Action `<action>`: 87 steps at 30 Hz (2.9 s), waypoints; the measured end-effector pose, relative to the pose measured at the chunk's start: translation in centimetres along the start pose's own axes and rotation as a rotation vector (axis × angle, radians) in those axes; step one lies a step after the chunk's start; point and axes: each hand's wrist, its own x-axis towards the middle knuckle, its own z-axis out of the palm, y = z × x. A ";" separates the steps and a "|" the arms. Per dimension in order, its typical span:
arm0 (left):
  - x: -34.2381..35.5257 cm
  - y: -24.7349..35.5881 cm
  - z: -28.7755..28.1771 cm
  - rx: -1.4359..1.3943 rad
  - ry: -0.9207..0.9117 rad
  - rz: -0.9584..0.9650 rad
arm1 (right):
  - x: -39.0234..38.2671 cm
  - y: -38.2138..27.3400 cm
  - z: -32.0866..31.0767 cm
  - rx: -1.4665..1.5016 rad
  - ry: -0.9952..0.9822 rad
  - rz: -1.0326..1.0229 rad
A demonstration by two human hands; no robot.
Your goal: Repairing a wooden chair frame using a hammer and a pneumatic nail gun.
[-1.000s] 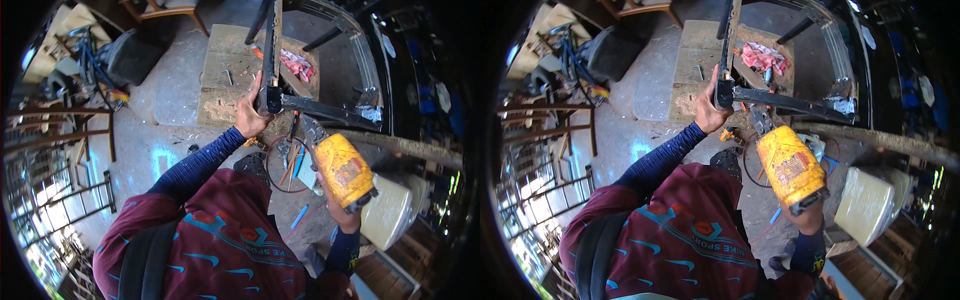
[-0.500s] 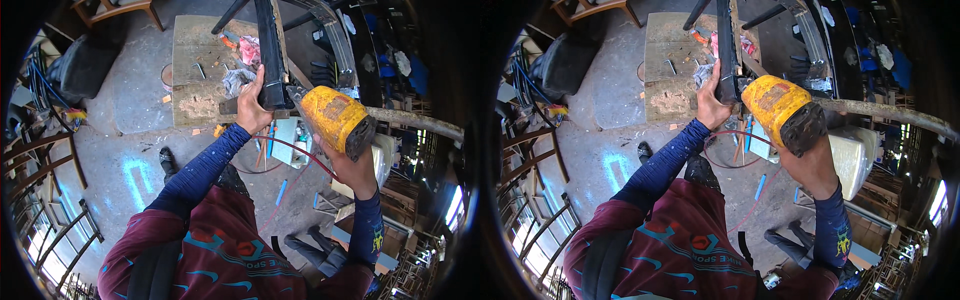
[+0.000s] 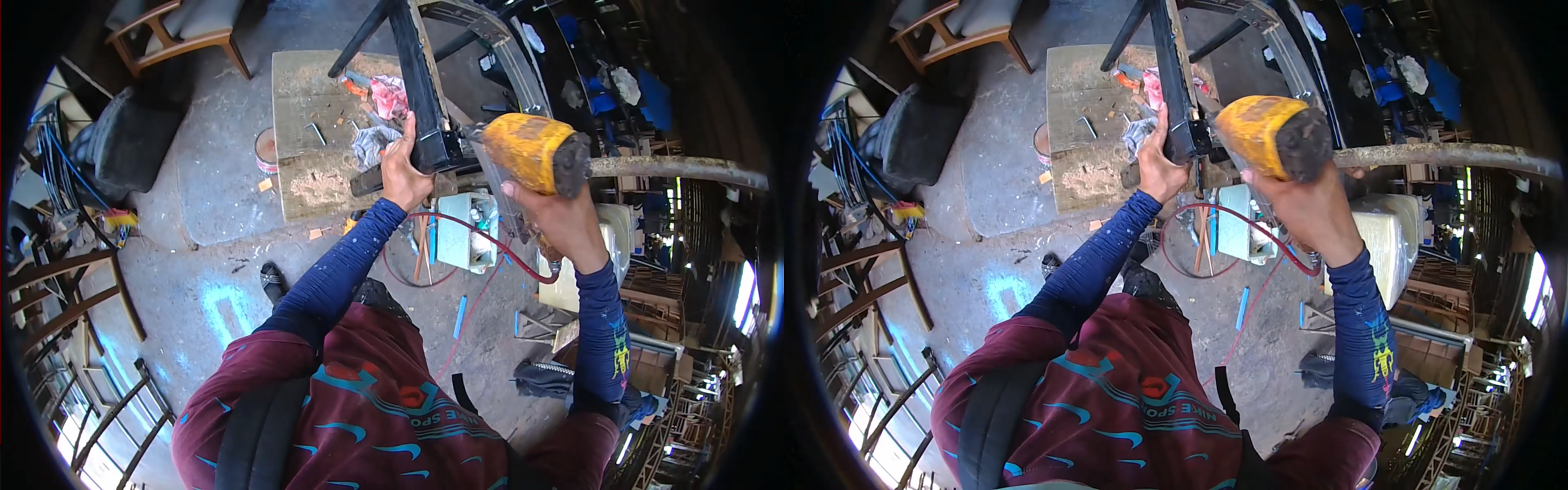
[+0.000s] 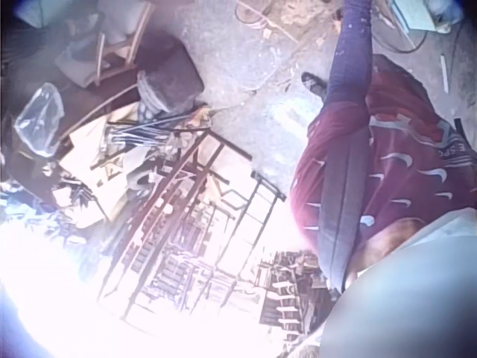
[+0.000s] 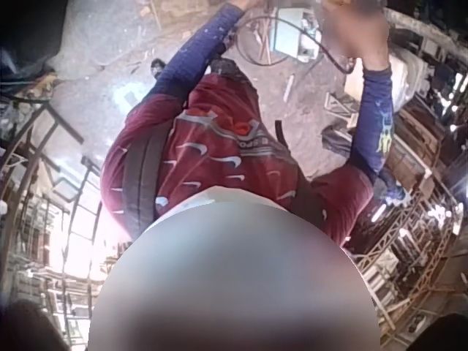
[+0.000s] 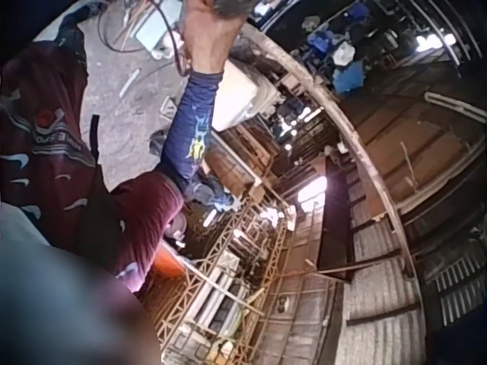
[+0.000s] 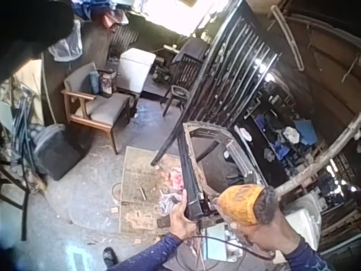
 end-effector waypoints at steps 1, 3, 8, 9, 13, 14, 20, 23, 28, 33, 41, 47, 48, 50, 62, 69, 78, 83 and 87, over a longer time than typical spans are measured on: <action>-0.1 0.0 -0.1 0.000 0.002 0.002 | -0.2 -0.4 -0.2 -0.001 0.001 -0.003; 0.0 -0.4 -0.5 0.029 0.024 0.045 | -0.1 -1.2 -0.6 0.074 -0.048 0.136; 0.0 -0.5 -0.4 0.020 0.011 0.072 | 1.5 -0.8 0.4 0.009 -0.025 0.140; 0.0 -0.5 -0.4 0.013 0.016 0.083 | 2.2 -0.2 0.4 0.030 -0.007 0.074; -0.2 -0.2 -0.6 0.000 -0.015 0.013 | 4.6 -0.5 -0.4 -0.073 -0.039 -0.069; -0.2 -0.3 -0.6 0.005 -0.014 0.008 | 5.2 -0.8 -0.4 -0.037 -0.071 -0.036; 0.1 -0.6 -0.2 0.041 0.044 0.090 | 8.2 -2.3 -0.7 -0.145 -0.210 0.029; -0.1 -1.0 -0.4 0.061 0.013 0.072 | 8.5 -3.0 -0.7 -0.163 -0.211 -0.007; -0.1 -1.0 -0.3 0.033 0.010 0.054 | 8.8 -4.5 -0.5 -0.272 -0.202 -0.013; -0.1 -0.8 -0.2 0.043 0.026 0.090 | 10.4 -5.8 -1.2 -0.327 -0.353 0.205; 0.2 -1.0 -0.6 0.014 0.011 0.023 | 10.2 -5.6 -0.5 -0.484 -0.302 0.193; 0.3 -0.7 -1.3 0.030 -0.099 0.065 | -4.8 -3.8 2.7 0.302 0.254 0.463; 0.3 -0.6 -1.7 0.029 -0.128 0.053 | -7.0 -2.6 4.2 0.289 0.238 0.449; 0.1 -0.6 -1.3 0.020 -0.150 0.024 | -10.9 -2.1 8.1 0.409 0.346 0.483; 1.5 -3.7 -3.4 0.039 -0.417 -0.046 | -11.7 -0.9 20.4 0.459 0.624 -0.081; 5.1 -7.2 -5.4 -0.428 -1.039 -0.217 | -14.4 -2.8 26.6 0.411 0.482 0.295; 5.1 -12.5 -3.6 -0.403 -0.998 -0.390 | -9.8 -13.9 31.5 0.331 1.039 0.419; 1.7 -9.7 -3.7 -0.175 -0.622 -0.075 | -7.5 -15.4 32.3 0.215 1.013 0.584; 2.1 -10.5 -3.2 -0.139 -0.586 -0.014 | -5.2 -15.1 32.7 0.126 0.999 0.606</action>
